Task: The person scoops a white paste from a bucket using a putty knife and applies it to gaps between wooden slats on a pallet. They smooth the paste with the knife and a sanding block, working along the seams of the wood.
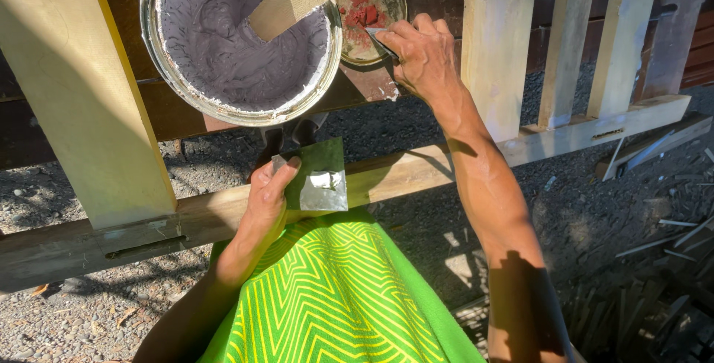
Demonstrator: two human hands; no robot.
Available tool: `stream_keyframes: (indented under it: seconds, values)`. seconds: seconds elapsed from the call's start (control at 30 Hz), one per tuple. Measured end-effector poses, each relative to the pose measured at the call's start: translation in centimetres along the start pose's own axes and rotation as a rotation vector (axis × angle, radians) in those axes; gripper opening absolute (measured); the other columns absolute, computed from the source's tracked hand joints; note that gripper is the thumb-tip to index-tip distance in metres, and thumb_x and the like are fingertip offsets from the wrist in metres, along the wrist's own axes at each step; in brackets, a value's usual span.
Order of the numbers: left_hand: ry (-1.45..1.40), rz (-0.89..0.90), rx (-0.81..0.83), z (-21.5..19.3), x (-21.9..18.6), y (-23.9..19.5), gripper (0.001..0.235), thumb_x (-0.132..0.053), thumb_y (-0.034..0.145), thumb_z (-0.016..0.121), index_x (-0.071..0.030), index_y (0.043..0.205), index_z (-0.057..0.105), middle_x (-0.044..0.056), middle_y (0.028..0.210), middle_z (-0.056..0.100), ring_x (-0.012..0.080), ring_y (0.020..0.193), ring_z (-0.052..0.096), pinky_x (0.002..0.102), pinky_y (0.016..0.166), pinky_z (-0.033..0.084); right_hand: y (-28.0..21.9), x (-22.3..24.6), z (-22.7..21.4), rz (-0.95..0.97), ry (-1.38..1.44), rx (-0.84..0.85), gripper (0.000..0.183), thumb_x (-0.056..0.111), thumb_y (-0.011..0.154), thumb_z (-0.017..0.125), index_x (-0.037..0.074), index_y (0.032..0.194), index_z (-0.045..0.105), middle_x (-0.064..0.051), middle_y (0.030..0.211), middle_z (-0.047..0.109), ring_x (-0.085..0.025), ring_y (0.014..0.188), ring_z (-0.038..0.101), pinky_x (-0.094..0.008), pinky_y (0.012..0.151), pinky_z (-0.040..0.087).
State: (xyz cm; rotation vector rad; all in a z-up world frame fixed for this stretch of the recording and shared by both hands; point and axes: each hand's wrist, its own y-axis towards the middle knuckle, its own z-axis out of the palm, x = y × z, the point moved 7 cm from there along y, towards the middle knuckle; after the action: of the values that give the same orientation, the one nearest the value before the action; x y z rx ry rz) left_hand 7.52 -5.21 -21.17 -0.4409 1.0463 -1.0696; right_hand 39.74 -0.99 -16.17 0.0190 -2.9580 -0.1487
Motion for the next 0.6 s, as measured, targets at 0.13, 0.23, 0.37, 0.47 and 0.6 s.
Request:
stream_keyframes:
  seconds: [0.13, 0.23, 0.37, 0.47, 0.6]
  values:
    - [0.023, 0.048, -0.001, 0.2, -0.6, 0.2, 0.015, -0.019, 0.097, 0.065, -0.004, 0.096, 0.069, 0.000, 0.091, 0.066, 0.0085, 0.080, 0.056, 0.027, 0.075, 0.045, 0.0, -0.2, -2.9, 0.082, 0.188, -0.004, 0.033, 0.010, 0.086, 0.075, 0.013, 0.118, 0.079, -0.004, 0.107, 0.075, -0.025, 0.093, 0.065, -0.041, 0.081, 0.049]
    - [0.026, 0.067, -0.016, -0.3, -0.4, 0.2, 0.014, -0.018, 0.096, 0.065, -0.004, 0.095, 0.068, -0.001, 0.091, 0.065, 0.0079, 0.082, 0.054, 0.027, 0.076, 0.044, -1.5, -0.5, -3.9, 0.365, 0.607, 0.066, 0.034, 0.005, 0.089, 0.068, 0.013, 0.121, 0.075, -0.006, 0.110, 0.075, -0.022, 0.098, 0.070, -0.035, 0.086, 0.055]
    - [0.034, 0.119, -0.006, -0.2, -0.3, 0.9, 0.012, -0.016, 0.097, 0.067, -0.004, 0.096, 0.066, -0.004, 0.090, 0.059, 0.0071, 0.081, 0.048, 0.026, 0.074, 0.040, -4.2, -0.1, -4.0, 0.657, 1.029, 0.121, 0.033, 0.005, 0.092, 0.067, 0.015, 0.122, 0.074, -0.008, 0.110, 0.078, -0.019, 0.099, 0.073, -0.029, 0.092, 0.058]
    - [0.085, 0.132, 0.023, 0.4, -0.9, 0.9, 0.013, -0.017, 0.095, 0.064, -0.004, 0.096, 0.067, -0.006, 0.090, 0.060, 0.0062, 0.082, 0.050, 0.025, 0.074, 0.041, -4.0, 0.3, -4.4, 0.559, 0.694, 0.056, 0.034, 0.005, 0.090, 0.068, 0.014, 0.122, 0.074, -0.007, 0.106, 0.075, -0.021, 0.095, 0.073, -0.032, 0.084, 0.057]
    - [0.177, 0.094, 0.035, 1.2, -1.3, 0.0, 0.017, -0.020, 0.097, 0.066, -0.003, 0.098, 0.068, -0.005, 0.088, 0.058, 0.0064, 0.078, 0.047, 0.026, 0.070, 0.039, -1.9, 1.3, -3.2, 0.235, 0.217, -0.023, 0.037, 0.005, 0.082, 0.073, 0.014, 0.118, 0.077, -0.006, 0.109, 0.075, -0.030, 0.095, 0.066, -0.041, 0.082, 0.056]
